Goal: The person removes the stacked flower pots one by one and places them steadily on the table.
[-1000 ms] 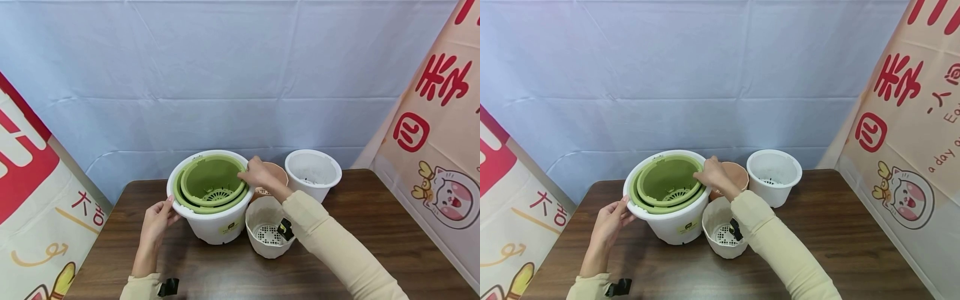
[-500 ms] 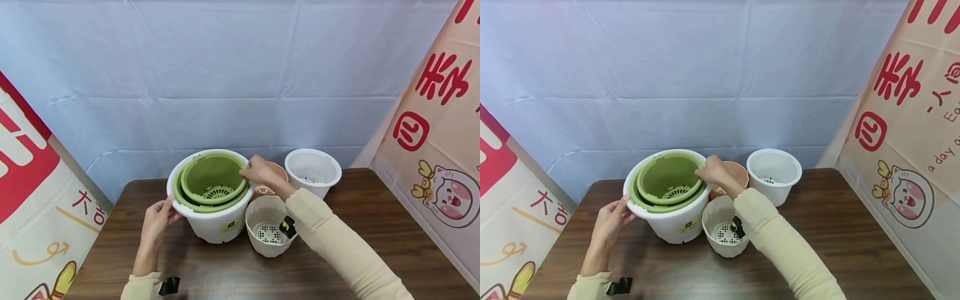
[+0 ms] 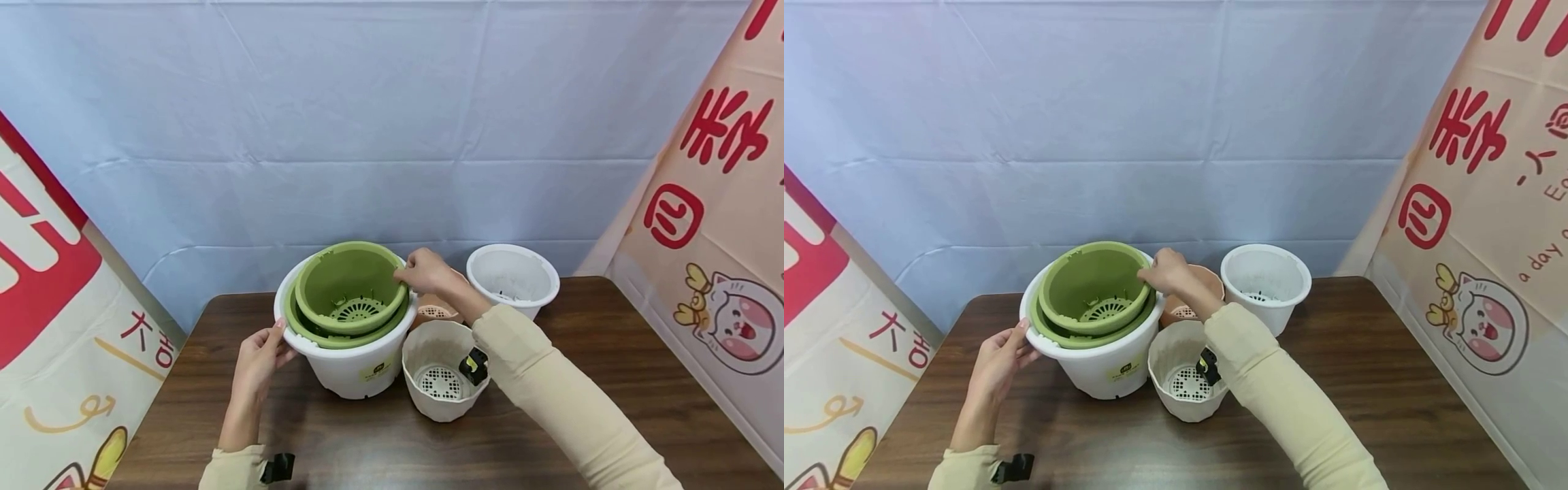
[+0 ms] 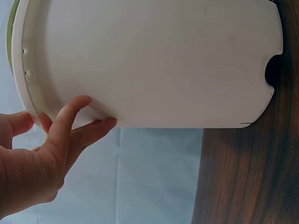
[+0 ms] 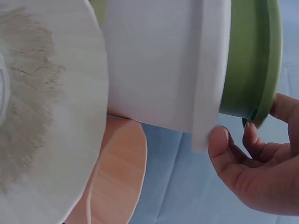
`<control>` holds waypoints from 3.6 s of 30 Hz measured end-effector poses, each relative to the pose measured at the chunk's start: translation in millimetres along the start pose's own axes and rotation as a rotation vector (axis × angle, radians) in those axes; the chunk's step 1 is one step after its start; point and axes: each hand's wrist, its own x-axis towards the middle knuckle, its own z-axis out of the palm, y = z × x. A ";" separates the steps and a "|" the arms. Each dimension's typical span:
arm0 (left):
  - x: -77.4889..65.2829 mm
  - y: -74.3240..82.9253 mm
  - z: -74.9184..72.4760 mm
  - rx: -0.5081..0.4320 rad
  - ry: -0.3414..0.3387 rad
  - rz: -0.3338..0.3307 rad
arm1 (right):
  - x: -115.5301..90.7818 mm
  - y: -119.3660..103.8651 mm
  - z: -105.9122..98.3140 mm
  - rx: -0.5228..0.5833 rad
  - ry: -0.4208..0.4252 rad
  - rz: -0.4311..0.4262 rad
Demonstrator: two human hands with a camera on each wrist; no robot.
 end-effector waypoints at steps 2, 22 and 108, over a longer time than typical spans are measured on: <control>0.1 -0.2 0.0 -0.002 0.003 0.000 | -1.1 -1.6 -1.3 0.029 -0.007 0.004; 1.0 -1.7 -1.2 0.003 -0.005 0.005 | -3.2 -8.4 -7.2 0.246 -0.114 0.042; -3.4 -6.3 -1.9 -0.027 0.006 0.013 | -51.0 -1.2 -74.9 0.737 -0.045 -0.076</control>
